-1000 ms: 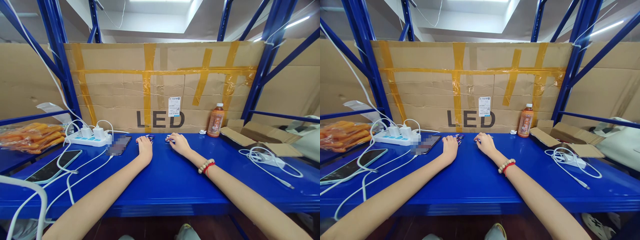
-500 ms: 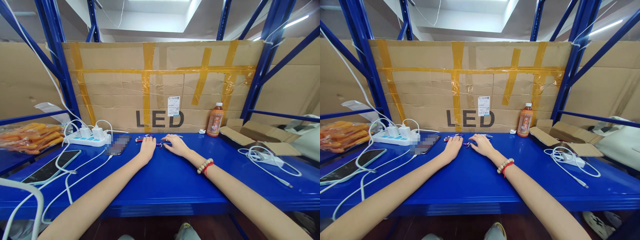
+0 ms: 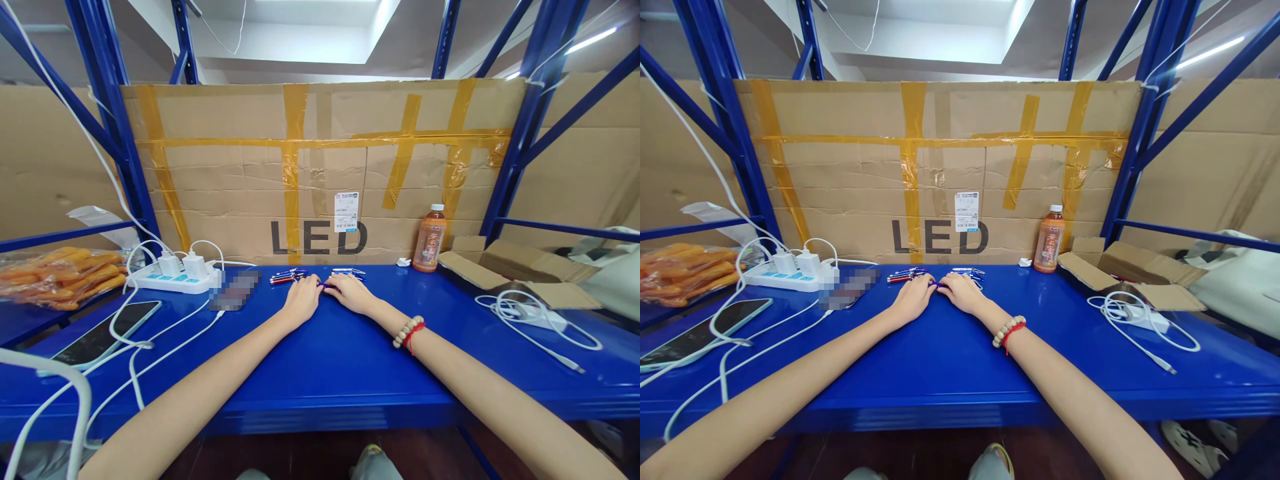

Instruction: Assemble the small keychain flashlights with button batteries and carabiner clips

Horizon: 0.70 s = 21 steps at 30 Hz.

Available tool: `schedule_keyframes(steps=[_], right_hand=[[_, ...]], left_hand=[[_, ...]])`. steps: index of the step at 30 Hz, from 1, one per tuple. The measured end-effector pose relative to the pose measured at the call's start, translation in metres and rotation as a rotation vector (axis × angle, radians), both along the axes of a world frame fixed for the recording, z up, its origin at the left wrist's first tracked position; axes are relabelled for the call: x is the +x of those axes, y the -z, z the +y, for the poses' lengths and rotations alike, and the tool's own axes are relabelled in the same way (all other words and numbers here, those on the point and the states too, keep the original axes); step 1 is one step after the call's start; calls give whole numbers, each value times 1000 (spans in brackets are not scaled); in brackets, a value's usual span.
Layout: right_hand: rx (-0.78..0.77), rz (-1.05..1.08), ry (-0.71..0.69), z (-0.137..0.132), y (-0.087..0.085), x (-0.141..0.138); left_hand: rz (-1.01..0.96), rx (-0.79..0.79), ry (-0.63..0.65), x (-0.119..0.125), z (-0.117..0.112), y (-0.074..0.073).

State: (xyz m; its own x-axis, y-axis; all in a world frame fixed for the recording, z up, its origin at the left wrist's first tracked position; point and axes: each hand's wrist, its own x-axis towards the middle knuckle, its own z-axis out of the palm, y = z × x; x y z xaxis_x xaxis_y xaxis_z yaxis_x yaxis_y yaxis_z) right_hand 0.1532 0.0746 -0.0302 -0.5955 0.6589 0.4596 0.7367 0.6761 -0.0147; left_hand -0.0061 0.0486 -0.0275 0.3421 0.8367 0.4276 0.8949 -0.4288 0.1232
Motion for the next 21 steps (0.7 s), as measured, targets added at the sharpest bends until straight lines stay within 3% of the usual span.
schedule_keyframes(steps=[15,21], right_hand=[[-39,162,123,3,-4,9],[-162,313,-38,1,-3,2]], left_hand=[[-515,-119,-57,-10,19,4],[-578,-85,90,-8,11,-2]])
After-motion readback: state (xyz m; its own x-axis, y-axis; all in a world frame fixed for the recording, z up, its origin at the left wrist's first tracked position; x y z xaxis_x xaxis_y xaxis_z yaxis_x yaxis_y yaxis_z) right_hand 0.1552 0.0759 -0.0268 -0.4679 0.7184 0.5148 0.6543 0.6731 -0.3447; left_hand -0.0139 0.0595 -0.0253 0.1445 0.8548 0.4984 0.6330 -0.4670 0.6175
